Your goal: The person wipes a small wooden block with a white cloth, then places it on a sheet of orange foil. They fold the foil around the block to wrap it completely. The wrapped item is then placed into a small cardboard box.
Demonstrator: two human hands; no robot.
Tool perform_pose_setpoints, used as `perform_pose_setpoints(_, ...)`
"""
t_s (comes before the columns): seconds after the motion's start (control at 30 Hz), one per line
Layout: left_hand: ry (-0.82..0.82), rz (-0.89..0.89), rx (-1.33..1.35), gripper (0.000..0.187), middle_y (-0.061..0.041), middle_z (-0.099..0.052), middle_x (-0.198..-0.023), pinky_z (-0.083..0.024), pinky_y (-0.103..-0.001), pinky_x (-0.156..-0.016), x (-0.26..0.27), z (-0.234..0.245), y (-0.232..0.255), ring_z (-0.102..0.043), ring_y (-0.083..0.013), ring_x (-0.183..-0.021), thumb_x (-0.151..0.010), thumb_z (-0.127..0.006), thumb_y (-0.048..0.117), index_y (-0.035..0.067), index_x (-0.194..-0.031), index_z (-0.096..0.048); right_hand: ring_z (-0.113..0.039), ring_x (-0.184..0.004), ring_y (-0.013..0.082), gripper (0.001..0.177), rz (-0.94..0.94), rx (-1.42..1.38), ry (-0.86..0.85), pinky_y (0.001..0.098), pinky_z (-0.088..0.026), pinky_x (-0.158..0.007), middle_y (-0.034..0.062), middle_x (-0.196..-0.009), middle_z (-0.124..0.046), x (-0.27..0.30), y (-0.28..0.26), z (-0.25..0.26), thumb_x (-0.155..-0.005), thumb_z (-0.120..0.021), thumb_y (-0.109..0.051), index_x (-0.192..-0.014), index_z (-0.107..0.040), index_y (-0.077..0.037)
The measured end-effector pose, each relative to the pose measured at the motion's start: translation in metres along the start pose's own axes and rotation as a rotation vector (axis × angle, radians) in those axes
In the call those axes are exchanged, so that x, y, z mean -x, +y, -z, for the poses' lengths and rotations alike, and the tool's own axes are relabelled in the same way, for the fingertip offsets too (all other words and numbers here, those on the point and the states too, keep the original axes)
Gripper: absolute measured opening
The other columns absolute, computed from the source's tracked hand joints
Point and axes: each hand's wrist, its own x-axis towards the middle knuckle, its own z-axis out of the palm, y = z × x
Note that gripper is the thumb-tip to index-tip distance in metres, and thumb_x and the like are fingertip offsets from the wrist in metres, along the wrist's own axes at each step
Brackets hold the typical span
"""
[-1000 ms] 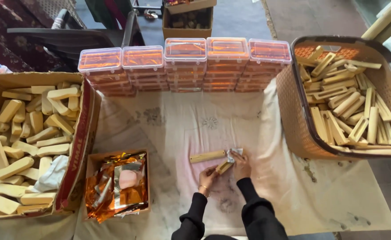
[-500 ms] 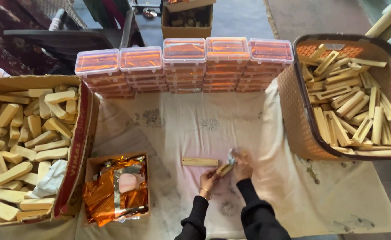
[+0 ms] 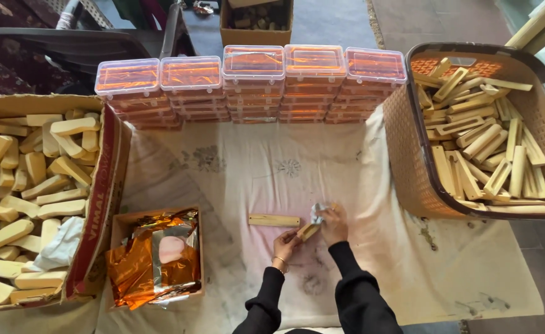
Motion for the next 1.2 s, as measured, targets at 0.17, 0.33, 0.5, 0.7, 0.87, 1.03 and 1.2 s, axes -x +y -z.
perform_pose_setpoints(0.17, -0.032, -0.084, -0.086, 0.03, -0.008, -0.077, -0.104, -0.058, -0.026, -0.07, 0.002, 0.008, -0.013, -0.073, -0.0142, -0.085, -0.095, -0.071, 0.007, -0.001, -0.124, -0.072, -0.066, -0.109, 0.0309, 0.056, -0.087, -0.028, 0.114, 0.0426, -0.056, -0.085, 0.0054, -0.115, -0.072, 0.021, -0.032, 0.011, -0.079, -0.062, 0.0, -0.128, -0.069, -0.025)
perform_pose_setpoints(0.33, -0.007, -0.049, -0.1, 0.031, -0.007, -0.077, -0.104, -0.057, -0.026, -0.069, -0.001, 0.007, -0.007, -0.072, -0.0144, -0.084, -0.094, -0.07, 0.006, 0.001, -0.125, -0.072, -0.066, -0.113, 0.026, 0.058, -0.131, -0.128, 0.131, 0.0405, -0.057, -0.092, 0.004, -0.13, -0.07, 0.069, -0.033, -0.016, -0.084, -0.062, -0.003, -0.138, -0.065, -0.026)
perform_pose_setpoints(0.5, -0.013, -0.068, -0.04, 0.029, -0.009, -0.078, -0.106, -0.062, -0.026, -0.074, 0.001, 0.006, -0.01, -0.075, -0.0142, -0.088, -0.095, -0.071, 0.008, -0.001, -0.123, -0.071, -0.059, -0.127, 0.0257, 0.05, 0.091, 0.192, -0.072, 0.0401, -0.055, -0.1, 0.0029, -0.134, -0.067, 0.069, 0.035, -0.028, -0.085, -0.056, -0.003, -0.131, -0.068, -0.019)
perform_pose_setpoints(0.7, 0.042, -0.035, -0.094, 0.03, -0.009, -0.077, -0.106, -0.06, -0.028, -0.073, 0.015, -0.003, 0.007, -0.074, -0.0174, -0.086, -0.095, -0.07, 0.008, 0.0, -0.124, -0.071, -0.062, -0.123, 0.0277, 0.057, -0.017, -0.006, 0.061, 0.0392, -0.055, -0.098, -0.0003, -0.138, -0.068, 0.064, 0.005, -0.017, -0.087, -0.054, 0.002, -0.136, -0.069, -0.022)
perform_pose_setpoints(0.87, -0.002, -0.089, -0.047, 0.031, -0.01, -0.076, -0.108, -0.059, -0.027, -0.076, -0.009, 0.011, -0.024, -0.072, -0.0156, -0.088, -0.095, -0.072, 0.006, -0.003, -0.125, -0.071, -0.065, -0.112, 0.0297, 0.059, 0.096, -0.018, -0.026, 0.0399, -0.056, -0.091, 0.0017, -0.137, -0.067, 0.091, -0.021, -0.008, -0.081, -0.056, 0.002, -0.135, -0.068, -0.018)
perform_pose_setpoints(1.03, -0.023, -0.095, -0.109, 0.032, -0.007, -0.077, -0.108, -0.061, -0.027, -0.078, 0.014, 0.001, 0.001, -0.074, -0.0154, -0.09, -0.094, -0.072, 0.006, -0.002, -0.125, -0.07, -0.068, -0.105, 0.0284, 0.037, 0.054, 0.111, -0.006, 0.0406, -0.057, -0.087, 0.0029, -0.115, -0.069, 0.06, 0.015, -0.007, -0.095, -0.063, -0.008, -0.128, -0.074, -0.021)
perform_pose_setpoints(1.2, 0.042, -0.073, -0.119, 0.032, -0.008, -0.076, -0.106, -0.06, -0.027, -0.076, 0.008, 0.003, -0.003, -0.072, -0.0138, -0.087, -0.095, -0.07, 0.007, 0.0, -0.127, -0.07, -0.07, -0.105, 0.027, 0.036, 0.008, -0.217, 0.155, 0.0377, -0.057, -0.091, -0.0021, -0.117, -0.076, 0.041, -0.008, 0.02, -0.085, -0.061, -0.005, -0.112, -0.076, -0.024)
